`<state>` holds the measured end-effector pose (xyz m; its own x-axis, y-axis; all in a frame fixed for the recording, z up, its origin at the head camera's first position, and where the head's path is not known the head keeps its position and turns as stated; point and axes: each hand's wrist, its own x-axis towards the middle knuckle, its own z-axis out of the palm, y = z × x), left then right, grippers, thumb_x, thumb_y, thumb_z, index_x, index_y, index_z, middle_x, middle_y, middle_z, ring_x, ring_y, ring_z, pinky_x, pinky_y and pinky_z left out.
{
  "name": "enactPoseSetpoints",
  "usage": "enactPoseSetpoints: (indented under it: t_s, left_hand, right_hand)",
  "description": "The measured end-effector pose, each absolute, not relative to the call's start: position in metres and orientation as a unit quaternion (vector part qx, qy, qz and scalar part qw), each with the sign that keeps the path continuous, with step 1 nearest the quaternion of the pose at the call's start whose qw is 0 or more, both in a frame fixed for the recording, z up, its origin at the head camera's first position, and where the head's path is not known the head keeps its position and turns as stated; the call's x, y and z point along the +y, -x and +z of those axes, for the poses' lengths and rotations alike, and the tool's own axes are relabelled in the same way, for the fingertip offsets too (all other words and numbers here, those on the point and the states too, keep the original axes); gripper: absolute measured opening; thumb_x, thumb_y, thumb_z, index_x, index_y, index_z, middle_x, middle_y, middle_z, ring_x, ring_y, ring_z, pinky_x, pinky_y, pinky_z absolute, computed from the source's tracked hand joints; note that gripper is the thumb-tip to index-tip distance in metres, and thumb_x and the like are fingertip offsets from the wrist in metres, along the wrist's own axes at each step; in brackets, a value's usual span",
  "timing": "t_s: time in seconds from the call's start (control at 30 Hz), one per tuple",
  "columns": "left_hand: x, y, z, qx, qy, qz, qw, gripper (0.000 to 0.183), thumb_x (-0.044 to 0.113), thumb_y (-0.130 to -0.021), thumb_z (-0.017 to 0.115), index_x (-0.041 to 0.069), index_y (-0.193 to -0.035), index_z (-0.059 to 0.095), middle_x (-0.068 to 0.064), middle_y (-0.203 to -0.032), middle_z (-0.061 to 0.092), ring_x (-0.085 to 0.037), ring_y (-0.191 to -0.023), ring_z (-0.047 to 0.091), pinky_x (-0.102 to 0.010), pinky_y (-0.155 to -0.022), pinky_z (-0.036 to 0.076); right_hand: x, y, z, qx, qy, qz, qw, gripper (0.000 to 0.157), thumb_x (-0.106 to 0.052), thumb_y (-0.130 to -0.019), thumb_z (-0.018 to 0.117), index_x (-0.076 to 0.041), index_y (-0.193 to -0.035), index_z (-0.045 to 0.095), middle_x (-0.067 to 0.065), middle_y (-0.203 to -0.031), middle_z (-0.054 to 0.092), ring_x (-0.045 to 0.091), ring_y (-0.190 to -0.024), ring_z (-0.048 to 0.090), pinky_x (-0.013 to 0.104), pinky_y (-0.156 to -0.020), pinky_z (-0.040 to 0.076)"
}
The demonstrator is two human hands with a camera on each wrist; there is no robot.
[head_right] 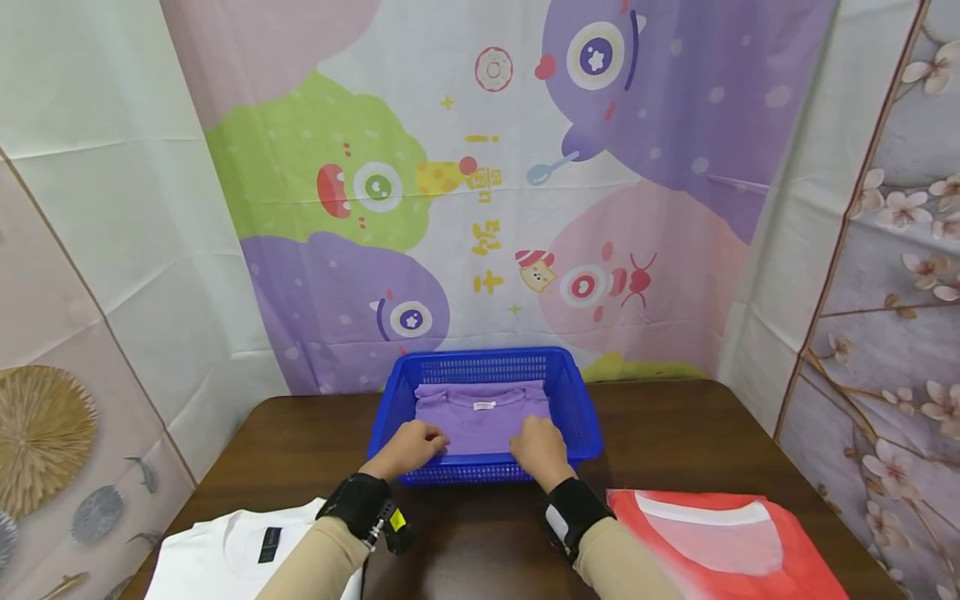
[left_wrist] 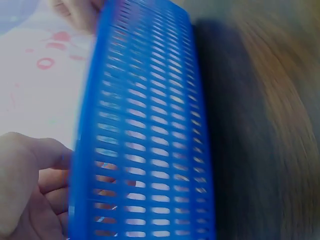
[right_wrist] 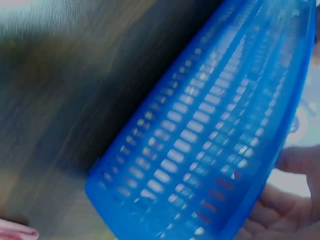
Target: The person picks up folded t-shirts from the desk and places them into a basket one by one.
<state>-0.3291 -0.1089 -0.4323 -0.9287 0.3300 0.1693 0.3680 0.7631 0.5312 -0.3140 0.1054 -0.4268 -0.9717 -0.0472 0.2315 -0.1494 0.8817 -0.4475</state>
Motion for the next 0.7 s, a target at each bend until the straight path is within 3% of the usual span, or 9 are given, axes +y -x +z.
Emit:
enactPoseSetpoints:
  t_s: [0.1,0.17,0.23,0.4,0.7]
  left_hand:
    - [-0.113,0.326,-0.43,-0.925,0.183,-0.331,0.04,0.019,0.008,-0.09,0.058,-0.004,-0.091,0.073,-0.014,-0.082,0.074,-0.022,-0.078,0.068,-0.034,-0.074,0.054]
    - [-0.115,0.322,-0.427,-0.917,0.182,-0.35,0.052,0.019,0.007,-0.09,0.058,-0.005,-0.093,0.072,-0.015,-0.084,0.074,-0.024,-0.079,0.069,-0.033,-0.073,0.055]
    - [-0.116,0.316,-0.426,-0.912,0.181,-0.361,0.073,0.018,0.006,-0.089,0.057,-0.004,-0.094,0.072,-0.015,-0.085,0.074,-0.023,-0.08,0.069,-0.033,-0.074,0.055]
    - [-0.122,0.298,-0.426,-0.903,0.176,-0.367,0.139,0.015,0.004,-0.088,0.059,0.0,-0.094,0.072,-0.014,-0.09,0.074,-0.025,-0.085,0.069,-0.037,-0.076,0.056]
    - [-0.148,0.256,-0.426,-0.887,0.131,-0.383,0.221,0.014,0.0,-0.086,0.062,0.001,-0.096,0.072,-0.013,-0.097,0.074,-0.025,-0.087,0.069,-0.035,-0.075,0.056]
  right_hand:
    - [0.1,0.307,-0.429,-0.955,-0.037,0.258,0.138,0.023,-0.011,-0.082,0.061,-0.005,-0.06,0.058,0.007,-0.062,0.06,0.023,-0.062,0.059,0.038,-0.058,0.047]
    - [0.097,0.299,-0.429,-0.947,-0.039,0.271,0.166,0.015,-0.011,-0.083,0.062,0.0,-0.074,0.067,0.014,-0.075,0.07,0.03,-0.071,0.067,0.043,-0.064,0.053]
    - [0.094,0.29,-0.429,-0.939,-0.045,0.282,0.194,0.018,-0.01,-0.084,0.064,0.005,-0.092,0.07,0.021,-0.093,0.073,0.038,-0.085,0.07,0.048,-0.075,0.055]
    - [0.077,0.265,-0.428,-0.918,-0.047,0.324,0.223,0.021,-0.011,-0.084,0.066,0.005,-0.098,0.069,0.02,-0.096,0.073,0.036,-0.091,0.07,0.047,-0.078,0.055]
    - [0.043,0.226,-0.428,-0.902,-0.054,0.389,0.178,0.021,-0.013,-0.083,0.07,0.003,-0.096,0.07,0.016,-0.092,0.074,0.03,-0.087,0.07,0.042,-0.077,0.056]
